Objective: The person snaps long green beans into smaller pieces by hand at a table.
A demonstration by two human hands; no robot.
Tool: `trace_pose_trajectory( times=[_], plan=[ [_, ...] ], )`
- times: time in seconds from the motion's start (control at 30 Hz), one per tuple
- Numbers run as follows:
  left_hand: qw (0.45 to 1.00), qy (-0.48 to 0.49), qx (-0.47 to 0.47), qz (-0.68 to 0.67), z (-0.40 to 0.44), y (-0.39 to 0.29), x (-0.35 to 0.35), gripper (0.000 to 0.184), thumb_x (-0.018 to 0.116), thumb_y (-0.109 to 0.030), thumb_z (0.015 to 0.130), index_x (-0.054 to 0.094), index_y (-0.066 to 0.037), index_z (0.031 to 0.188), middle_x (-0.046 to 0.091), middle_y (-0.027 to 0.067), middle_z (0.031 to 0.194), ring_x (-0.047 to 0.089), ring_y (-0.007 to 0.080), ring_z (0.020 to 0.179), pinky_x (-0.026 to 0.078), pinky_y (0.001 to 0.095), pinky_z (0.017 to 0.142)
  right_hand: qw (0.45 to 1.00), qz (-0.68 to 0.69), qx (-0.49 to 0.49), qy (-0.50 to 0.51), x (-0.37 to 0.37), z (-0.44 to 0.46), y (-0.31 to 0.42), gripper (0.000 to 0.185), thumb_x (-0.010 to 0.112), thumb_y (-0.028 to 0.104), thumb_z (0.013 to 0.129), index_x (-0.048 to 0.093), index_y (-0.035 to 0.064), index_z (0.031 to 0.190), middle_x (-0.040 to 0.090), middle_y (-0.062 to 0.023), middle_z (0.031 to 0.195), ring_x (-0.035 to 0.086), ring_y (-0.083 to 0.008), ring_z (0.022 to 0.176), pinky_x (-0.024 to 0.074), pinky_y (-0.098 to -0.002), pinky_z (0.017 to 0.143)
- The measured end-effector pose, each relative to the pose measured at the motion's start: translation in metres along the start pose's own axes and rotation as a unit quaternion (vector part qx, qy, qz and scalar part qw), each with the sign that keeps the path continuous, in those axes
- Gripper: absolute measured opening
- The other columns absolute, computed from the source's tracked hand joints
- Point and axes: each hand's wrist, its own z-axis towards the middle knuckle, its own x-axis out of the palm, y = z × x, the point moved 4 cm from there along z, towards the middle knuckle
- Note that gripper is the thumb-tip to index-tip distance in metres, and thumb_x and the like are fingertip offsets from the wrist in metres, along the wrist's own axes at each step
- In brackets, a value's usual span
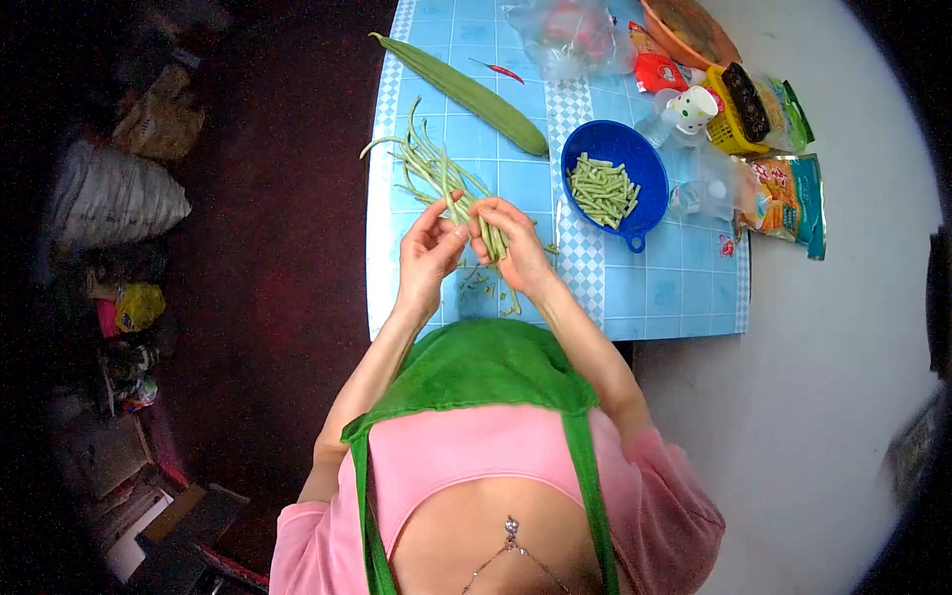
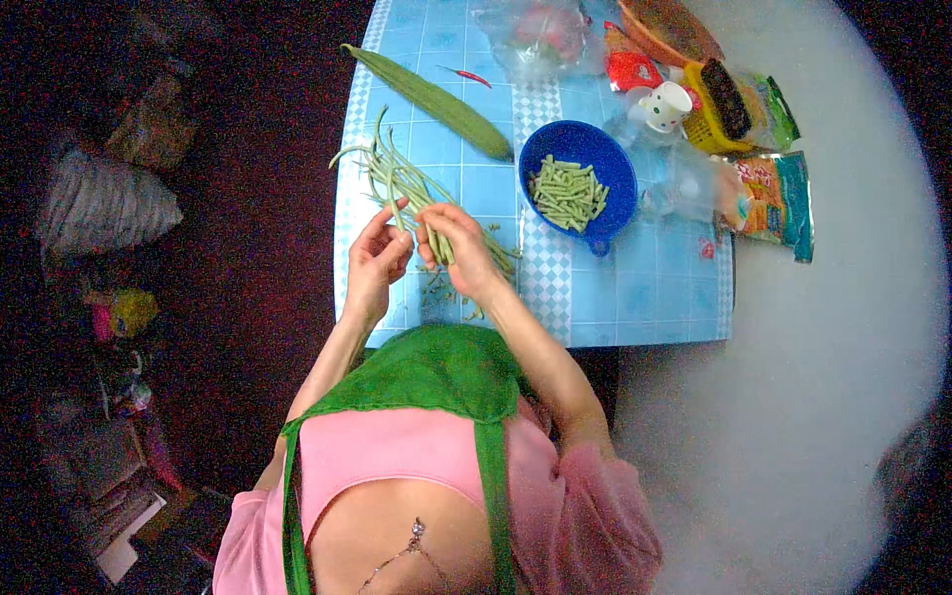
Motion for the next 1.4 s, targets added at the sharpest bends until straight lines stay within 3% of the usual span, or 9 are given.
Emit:
trace_pose_trajectory(
  times=[0.13,0.4,0.6,0.8,0.87,0.93,0.97,1.27,1.4],
  plan=[
    [0.999,0.019,0.026,0.029,0.001,0.003,0.003,0.044,0.061,-0.007,0.082,0.049,-0.007,0.125,0.045,-0.0065,0.068,0.037,0.0007,0.052,0.026,0.0149,0.042,0.998,-0.012,0.033,0.051,0.001,0.004,-0.001,0.023,0.053,0.023,0.089,0.058,0.0029,0.098,0.056,-0.0021,0.068,0.045,-0.0082,0.047,0.032,-0.021,0.04],
    [0.996,0.022,-0.062,0.06,0.009,-0.001,-0.012,0.03,0.062,-0.015,0.084,0.06,-0.006,0.112,0.047,-0.0057,0.065,0.038,0.0007,0.052,0.025,0.0156,0.043,0.957,-0.285,-0.052,0.02,0.0,0.0,0.008,0.018,0.066,0.017,0.081,0.064,0.0005,0.075,0.062,-0.0017,0.076,0.052,-0.0066,0.06,0.0417,-0.0223,0.054],
    [0.995,0.029,-0.097,0.015,0.02,0.004,-0.013,0.015,0.06,-0.015,0.085,0.063,-0.002,0.09,0.056,-0.0023,0.068,0.038,0.0015,0.05,0.026,0.0154,0.042,0.903,-0.407,-0.133,0.041,0.007,-0.011,0.013,0.013,0.064,0.015,0.083,0.064,0.0026,0.079,0.058,0.0021,0.068,0.05,-0.0064,0.059,0.0389,-0.0222,0.055],
    [0.93,0.052,-0.181,-0.316,0.036,0.036,-0.029,0.017,0.053,-0.009,0.089,0.057,0.005,0.097,0.05,0.0026,0.071,0.035,0.0049,0.05,0.027,0.0174,0.041,0.848,-0.415,-0.309,0.114,0.041,-0.031,0.028,0.006,0.066,0.011,0.078,0.066,0.0048,0.078,0.062,-0.0053,0.074,0.058,-0.0155,0.068,0.0448,-0.0286,0.064],
    [0.959,-0.02,-0.169,-0.225,0.021,0.012,-0.014,0.019,0.054,-0.009,0.088,0.057,0.003,0.103,0.049,0.001,0.07,0.037,0.0045,0.051,0.027,0.017,0.04,0.869,-0.372,-0.311,0.096,0.029,-0.025,0.023,0.011,0.062,0.014,0.081,0.063,0.0041,0.078,0.06,-0.0047,0.071,0.055,-0.0136,0.064,0.043,-0.0276,0.056],
    [0.996,0.005,-0.063,-0.069,0.014,-0.005,-0.008,0.023,0.055,-0.007,0.087,0.056,0.0,0.109,0.049,-0.0015,0.068,0.038,0.0031,0.05,0.027,0.0165,0.04,0.993,0.002,-0.057,0.101,0.006,-0.006,0.012,0.014,0.054,0.017,0.084,0.055,0.0037,0.08,0.052,-0.004,0.071,0.05,-0.0127,0.057,0.0376,-0.0249,0.048],
    [0.999,0.012,-0.04,-0.034,0.011,-0.003,-0.01,0.031,0.058,-0.005,0.085,0.055,-0.003,0.116,0.048,-0.0041,0.065,0.038,0.0015,0.049,0.026,0.0161,0.04,0.994,0.044,-0.058,0.082,0.002,-0.004,0.008,0.016,0.049,0.02,0.085,0.053,0.0047,0.084,0.051,-0.0049,0.073,0.045,-0.0108,0.053,0.033,-0.0233,0.042],
    [0.987,0.022,0.068,0.146,0.004,-0.003,-0.003,0.038,0.064,-0.007,0.081,0.057,-0.006,0.118,0.055,-0.0034,0.072,0.042,0.0021,0.057,0.031,0.0177,0.044,0.984,-0.161,0.03,0.063,0.001,0.004,0.001,0.02,0.066,0.021,0.081,0.062,0.0018,0.077,0.06,-0.0022,0.076,0.045,-0.006,0.052,0.0326,-0.0202,0.042],
    [0.996,0.035,-0.063,0.059,0.012,0.0,-0.016,0.024,0.064,-0.011,0.081,0.063,-0.004,0.104,0.058,-0.0007,0.076,0.041,0.0023,0.054,0.031,0.0168,0.046,0.936,-0.312,-0.153,0.063,0.004,0.003,0.01,0.016,0.065,0.017,0.081,0.064,0.001,0.078,0.058,-0.0006,0.073,0.05,-0.0092,0.06,0.04,-0.0251,0.051]
  ],
)
